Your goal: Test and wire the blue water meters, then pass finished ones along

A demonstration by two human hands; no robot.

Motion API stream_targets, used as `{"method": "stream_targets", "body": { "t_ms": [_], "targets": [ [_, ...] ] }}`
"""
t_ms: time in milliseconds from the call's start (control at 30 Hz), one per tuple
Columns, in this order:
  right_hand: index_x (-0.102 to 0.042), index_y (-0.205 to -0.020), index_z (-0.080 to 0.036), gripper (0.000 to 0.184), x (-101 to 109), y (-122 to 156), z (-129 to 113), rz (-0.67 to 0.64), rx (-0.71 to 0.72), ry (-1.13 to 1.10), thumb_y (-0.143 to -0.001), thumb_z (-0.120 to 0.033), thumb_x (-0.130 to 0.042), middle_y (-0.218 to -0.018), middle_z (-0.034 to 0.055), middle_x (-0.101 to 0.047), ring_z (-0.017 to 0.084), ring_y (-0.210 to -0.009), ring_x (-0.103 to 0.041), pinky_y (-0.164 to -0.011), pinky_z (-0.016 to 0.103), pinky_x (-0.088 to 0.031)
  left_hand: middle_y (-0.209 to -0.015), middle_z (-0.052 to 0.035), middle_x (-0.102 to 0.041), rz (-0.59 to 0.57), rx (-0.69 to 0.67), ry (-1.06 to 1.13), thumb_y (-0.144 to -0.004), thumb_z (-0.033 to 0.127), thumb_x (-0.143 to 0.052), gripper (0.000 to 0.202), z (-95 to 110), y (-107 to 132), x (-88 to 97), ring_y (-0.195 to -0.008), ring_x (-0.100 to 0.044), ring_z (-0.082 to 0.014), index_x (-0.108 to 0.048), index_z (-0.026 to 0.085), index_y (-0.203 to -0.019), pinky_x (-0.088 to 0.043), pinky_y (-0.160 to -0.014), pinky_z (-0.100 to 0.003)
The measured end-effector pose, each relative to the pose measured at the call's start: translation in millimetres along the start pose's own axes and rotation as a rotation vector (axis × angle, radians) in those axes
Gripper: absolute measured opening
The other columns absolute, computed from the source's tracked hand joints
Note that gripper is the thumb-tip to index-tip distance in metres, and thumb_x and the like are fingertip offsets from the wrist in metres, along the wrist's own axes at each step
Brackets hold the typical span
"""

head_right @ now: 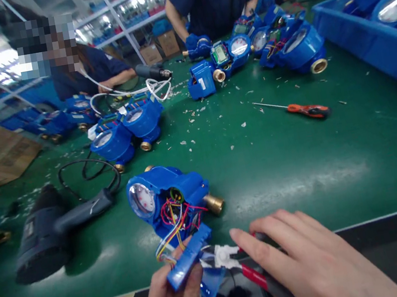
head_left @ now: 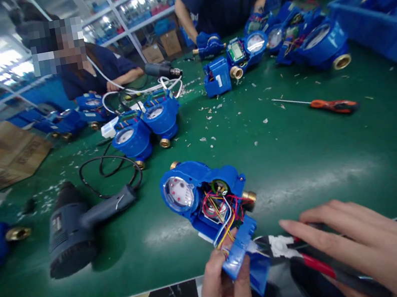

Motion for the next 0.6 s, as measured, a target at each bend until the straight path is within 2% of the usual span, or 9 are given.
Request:
{"method": "stream_targets", "body": {
  "t_ms": [100, 233, 433, 600],
  "targets": [
    [-0.054, -0.122, -0.023, 0.05, -2.2, -6.9, -5.0, 0.059, 0.046, 0.032, -0.075, -0.011, -0.04, -0.102, 0.004, -0.063, 0.022, -0.087, -0.061, -0.072, 0.036, -0.049, -0.091, 0.0005, -0.076, 0.076, -0.08, 0.023, -0.073, 0.025, -0.076, 0.014, 0.9, 7.0, -3.2, -0.084, -0.072, -0.0165, -0.07, 0.025, -0.086, -0.057, -0.08, -0.025],
    [-0.055, -0.121, -0.023, 0.051, -7.1, -10.4, -6.9, 0.057, 0.042, 0.054, -0.073, -0.013, -0.039, -0.098, 0.0047, -0.064, 0.023, -0.084, -0.06, -0.07, 0.038, -0.046, -0.092, 0.0053, -0.076, 0.108, -0.18, -0.035, -0.073, 0.017, -0.075, 0.018, 3.4, 8.6, -1.7, -0.084, -0.071, -0.0106, -0.072, 0.026, -0.088, -0.053, -0.082, -0.016],
    [-0.055, -0.123, -0.023, 0.051, -9.1, -9.6, -9.4, 0.023, 0.081, 0.17, -0.076, -0.014, -0.035, -0.098, 0.0052, -0.064, 0.024, -0.083, -0.059, -0.068, 0.04, -0.045, -0.091, -0.0012, -0.077, 0.062, -0.268, -0.203, -0.073, 0.016, -0.073, 0.019, 4.7, 7.0, 3.8, -0.082, -0.073, -0.018, -0.072, 0.023, -0.09, -0.058, -0.078, -0.025],
    [-0.057, -0.122, -0.023, 0.046, -9.0, -10.8, -8.6, -0.012, 0.008, 0.169, -0.078, -0.018, -0.044, -0.092, 0.0073, -0.064, 0.023, -0.081, -0.06, -0.065, 0.033, -0.049, -0.095, 0.0002, -0.077, 0.06, -0.37, -0.225, -0.071, 0.01, -0.072, 0.03, 4.8, 9.3, 4.5, -0.079, -0.073, -0.0164, -0.071, 0.024, -0.098, -0.058, -0.077, -0.022]
  ]
}}
Point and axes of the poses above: each hand's wrist, its own y-axis away from the middle knuckle, its own x-axis out of the back of the hand, z = x × y, the point moved 7 cm from there along -y, towards the middle knuckle
